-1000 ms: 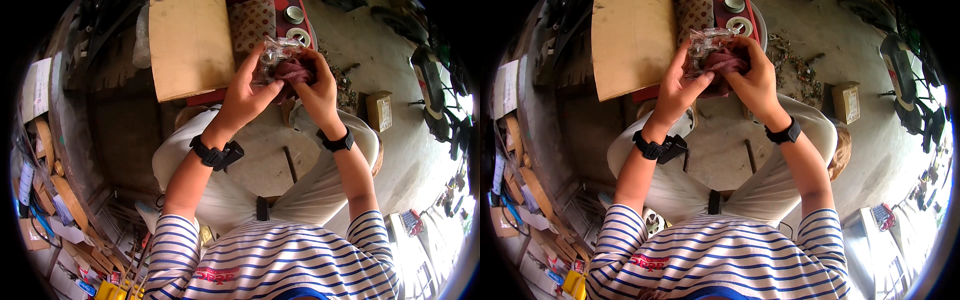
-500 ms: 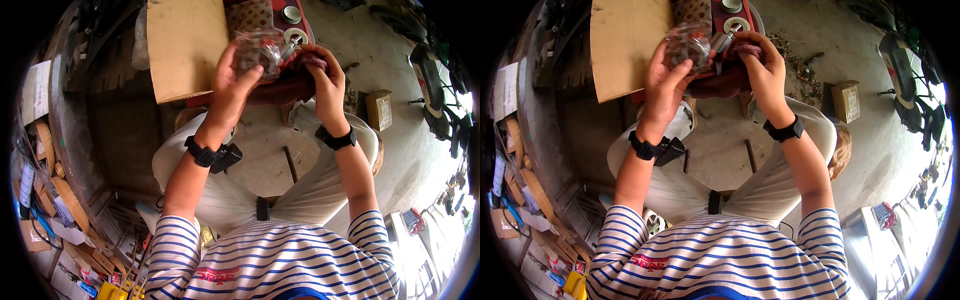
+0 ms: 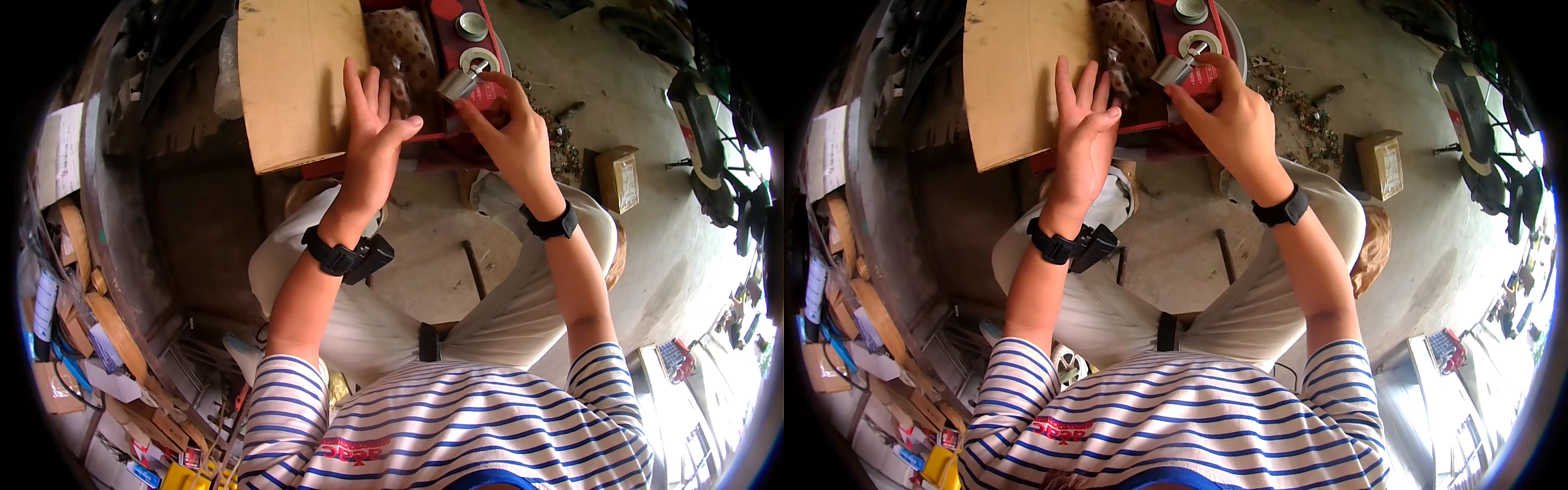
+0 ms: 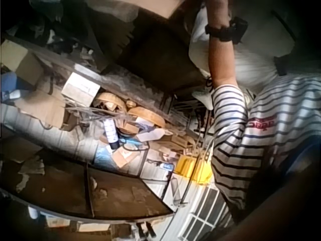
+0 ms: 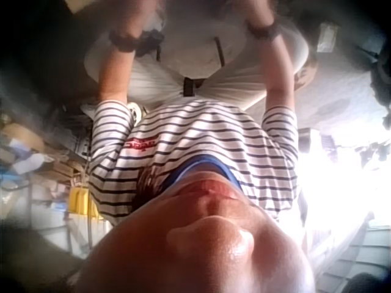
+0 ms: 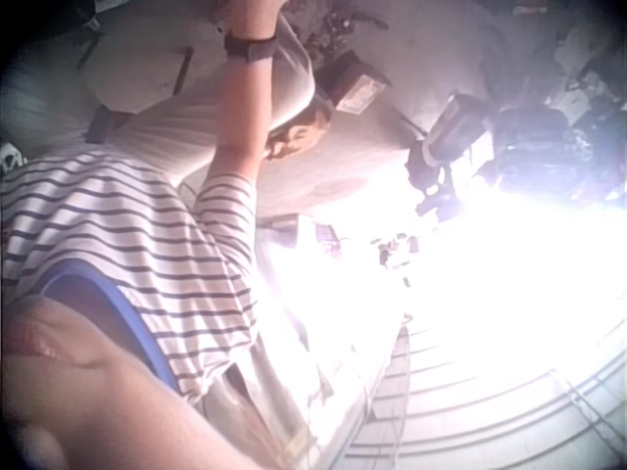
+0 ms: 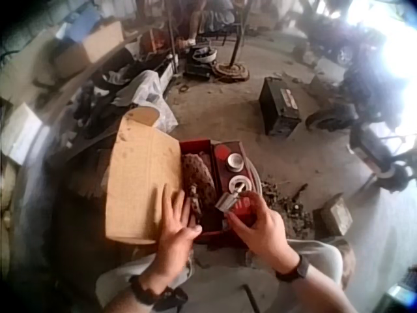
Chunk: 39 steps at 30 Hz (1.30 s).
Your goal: The person handles and wipes several mechanical parts including a bolt, a cylinder, a stack of washers, and a curved metal tube by hand and with a cloth.
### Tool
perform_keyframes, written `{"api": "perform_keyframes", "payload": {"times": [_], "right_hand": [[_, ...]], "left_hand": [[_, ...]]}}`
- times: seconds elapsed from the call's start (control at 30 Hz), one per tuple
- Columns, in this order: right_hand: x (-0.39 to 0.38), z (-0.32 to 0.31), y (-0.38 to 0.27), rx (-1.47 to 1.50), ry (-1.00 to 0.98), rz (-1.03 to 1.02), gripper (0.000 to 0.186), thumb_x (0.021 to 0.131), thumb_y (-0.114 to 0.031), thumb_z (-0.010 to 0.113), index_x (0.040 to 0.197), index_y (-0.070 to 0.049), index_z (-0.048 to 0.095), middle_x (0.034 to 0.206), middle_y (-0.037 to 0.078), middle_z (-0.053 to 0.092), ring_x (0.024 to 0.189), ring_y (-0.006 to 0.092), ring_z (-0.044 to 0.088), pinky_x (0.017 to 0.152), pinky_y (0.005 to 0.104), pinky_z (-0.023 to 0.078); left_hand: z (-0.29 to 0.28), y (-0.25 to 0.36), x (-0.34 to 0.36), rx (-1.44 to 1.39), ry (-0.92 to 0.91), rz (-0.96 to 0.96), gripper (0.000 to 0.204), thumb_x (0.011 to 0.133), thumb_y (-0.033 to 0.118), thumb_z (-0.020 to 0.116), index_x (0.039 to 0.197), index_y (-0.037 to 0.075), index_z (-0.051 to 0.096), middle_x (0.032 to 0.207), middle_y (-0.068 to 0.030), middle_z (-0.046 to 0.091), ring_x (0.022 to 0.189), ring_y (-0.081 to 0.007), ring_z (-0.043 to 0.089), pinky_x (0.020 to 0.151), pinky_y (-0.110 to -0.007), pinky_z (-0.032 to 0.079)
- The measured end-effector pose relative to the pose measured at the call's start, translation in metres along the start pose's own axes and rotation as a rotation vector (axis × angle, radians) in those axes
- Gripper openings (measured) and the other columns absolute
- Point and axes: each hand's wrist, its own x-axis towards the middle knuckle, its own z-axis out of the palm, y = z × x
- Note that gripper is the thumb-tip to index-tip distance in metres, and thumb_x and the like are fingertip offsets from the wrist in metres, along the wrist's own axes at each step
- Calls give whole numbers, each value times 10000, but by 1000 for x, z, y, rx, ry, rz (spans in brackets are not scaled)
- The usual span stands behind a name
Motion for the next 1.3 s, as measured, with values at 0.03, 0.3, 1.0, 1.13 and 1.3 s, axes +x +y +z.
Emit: {"api": "perform_keyframes", "payload": {"times": [0.03, 0.3, 1.0, 1.13, 1.3], "right_hand": [[0, 1, 1, -91, 3, -43, 423, 803, -389, 691, 1082, -95, 573, 610, 61, 622, 557, 249, 625, 511, 341, 470], [-1, 3, -4, -322, 31, -176, 378, 781, -380, 696, 1027, -109, 604, 669, 82, 642, 576, 286, 626, 502, 364, 485], [-5, 4, 4, -491, 57, -581, 274, 761, -150, 642, 1018, -246, 644, 778, -25, 568, 518, 164, 572, 459, 292, 463], [-5, 1, 5, -565, 71, -730, 333, 717, -190, 635, 1031, -298, 641, 775, -39, 545, 511, 131, 556, 457, 279, 460], [-3, -3, -6, -489, 85, -872, 396, 691, -192, 629, 1070, -308, 645, 758, -49, 534, 507, 115, 537, 464, 249, 458]], "left_hand": [[0, 0, -1, 58, -3, 5, 916, 803, 70, 523, 1497, 168, -66, 1545, -174, 19, 1436, -276, 47, 1134, -426, 61], [-11, -20, 3, 607, -235, 231, 928, 789, 35, 598, 1481, 29, -19, 1541, -163, 27, 1432, -243, -2, 1147, -380, 8], [-3, -16, 3, 1085, -89, 563, 504, 784, -79, 585, 1267, 32, 498, 1229, -121, 534, 836, -189, 591, 716, -270, 502], [-3, -14, 1, 1016, -99, 446, 553, 769, -57, 637, 1289, 41, 475, 1201, -131, 553, 859, -206, 611, 717, -285, 514], [-6, -9, 2, 911, -90, 282, 463, 783, -40, 661, 1208, 38, 496, 1031, -81, 608, 856, -138, 607, 718, -254, 504]]}}
